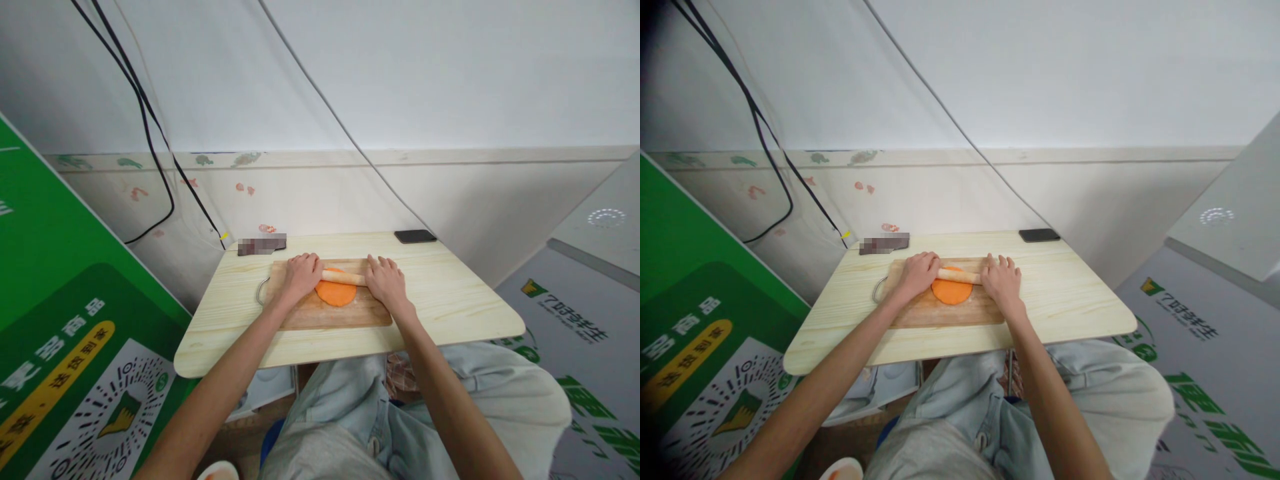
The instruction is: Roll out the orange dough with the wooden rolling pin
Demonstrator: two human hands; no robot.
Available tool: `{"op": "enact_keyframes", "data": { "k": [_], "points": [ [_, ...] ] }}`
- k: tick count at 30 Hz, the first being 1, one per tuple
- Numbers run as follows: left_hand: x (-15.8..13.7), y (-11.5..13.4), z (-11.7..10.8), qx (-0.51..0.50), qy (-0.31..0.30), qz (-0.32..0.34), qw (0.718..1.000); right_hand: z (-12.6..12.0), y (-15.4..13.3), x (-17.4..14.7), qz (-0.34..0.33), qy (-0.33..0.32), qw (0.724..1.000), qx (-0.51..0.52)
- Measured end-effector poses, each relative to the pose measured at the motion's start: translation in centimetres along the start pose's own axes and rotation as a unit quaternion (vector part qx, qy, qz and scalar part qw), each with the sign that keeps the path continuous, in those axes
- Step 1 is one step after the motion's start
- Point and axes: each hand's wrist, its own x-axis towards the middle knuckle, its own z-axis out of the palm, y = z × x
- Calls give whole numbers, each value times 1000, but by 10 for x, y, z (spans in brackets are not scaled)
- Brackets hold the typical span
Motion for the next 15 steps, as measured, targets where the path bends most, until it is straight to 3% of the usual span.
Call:
{"op": "enact_keyframes", "data": {
  "k": [15],
  "points": [
    [-1,-7,6,-26,-1,15,1000,10,0,-30,-9,66,998,-11]
  ]
}}
